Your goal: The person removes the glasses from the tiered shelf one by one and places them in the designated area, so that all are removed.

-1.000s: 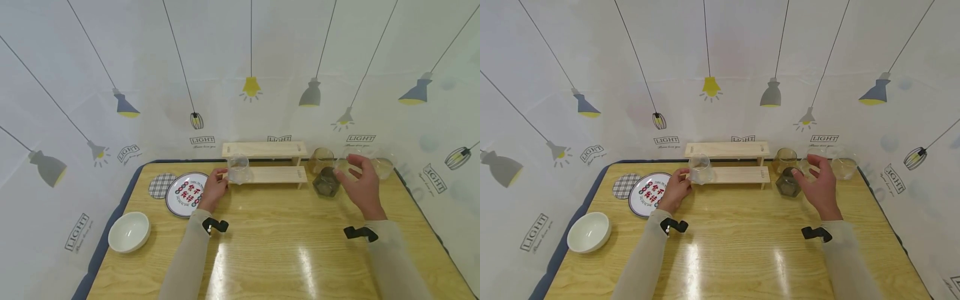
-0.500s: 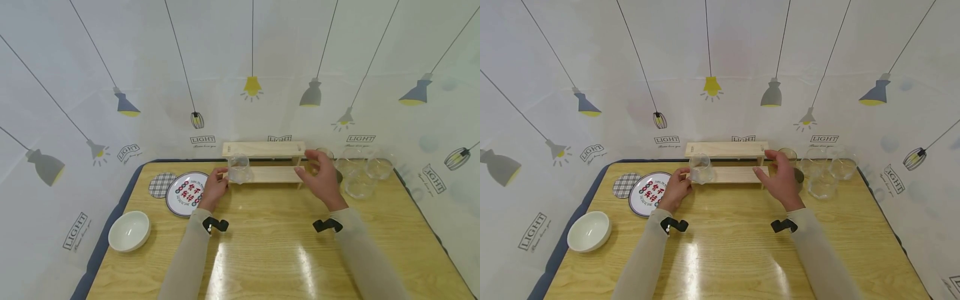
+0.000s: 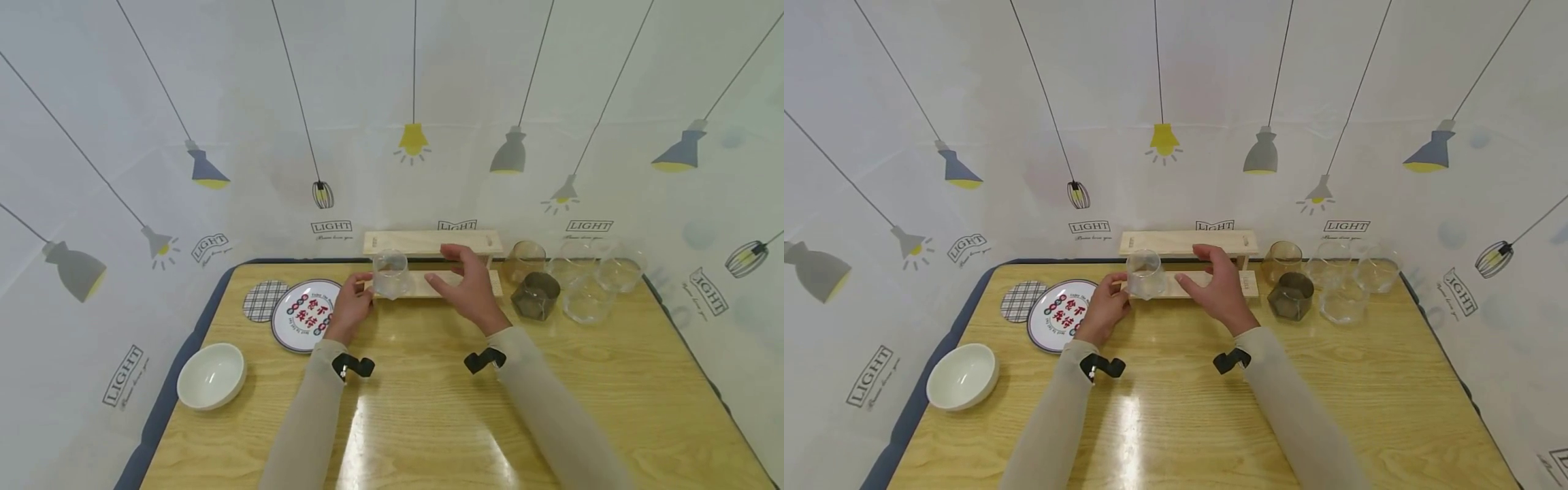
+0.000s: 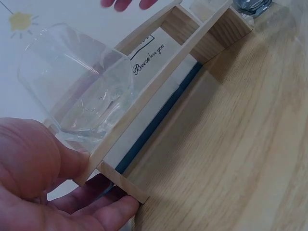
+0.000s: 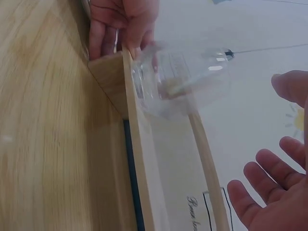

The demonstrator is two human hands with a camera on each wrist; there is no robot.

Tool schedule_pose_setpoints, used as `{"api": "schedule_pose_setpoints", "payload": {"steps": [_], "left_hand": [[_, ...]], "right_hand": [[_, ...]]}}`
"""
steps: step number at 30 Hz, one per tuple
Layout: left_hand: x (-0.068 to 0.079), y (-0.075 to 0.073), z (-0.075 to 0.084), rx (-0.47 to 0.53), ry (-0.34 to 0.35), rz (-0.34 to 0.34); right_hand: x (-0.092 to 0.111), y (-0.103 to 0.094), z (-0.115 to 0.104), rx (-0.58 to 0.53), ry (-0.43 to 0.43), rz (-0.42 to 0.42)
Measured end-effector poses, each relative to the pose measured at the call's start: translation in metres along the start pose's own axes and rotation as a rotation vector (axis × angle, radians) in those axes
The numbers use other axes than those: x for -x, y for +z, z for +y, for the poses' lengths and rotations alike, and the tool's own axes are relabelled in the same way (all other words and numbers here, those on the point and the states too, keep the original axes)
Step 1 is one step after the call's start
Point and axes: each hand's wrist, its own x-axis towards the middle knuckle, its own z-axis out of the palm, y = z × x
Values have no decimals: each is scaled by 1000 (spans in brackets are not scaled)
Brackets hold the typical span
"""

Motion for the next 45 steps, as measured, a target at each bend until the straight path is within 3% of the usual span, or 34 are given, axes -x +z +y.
{"api": "schedule_pose_setpoints", "payload": {"steps": [13, 23, 28, 33, 39, 45], "left_hand": [[0, -1, 0, 32, 6, -14], [0, -2, -1, -1, 24, -7], [-1, -2, -1, -3, 19, -7], [-1, -2, -1, -22, 23, -3], [0, 0, -1, -7, 44, 6], [1, -1, 0, 20, 20, 6]], "right_hand": [[-15, 58, 5, 3, 68, -59], [-23, 78, 6, 61, 86, -103], [-22, 79, 4, 97, 86, -104], [-18, 74, 1, 63, 76, -97], [-8, 60, -6, 26, 64, -102], [4, 37, -13, 14, 29, -131]]}}
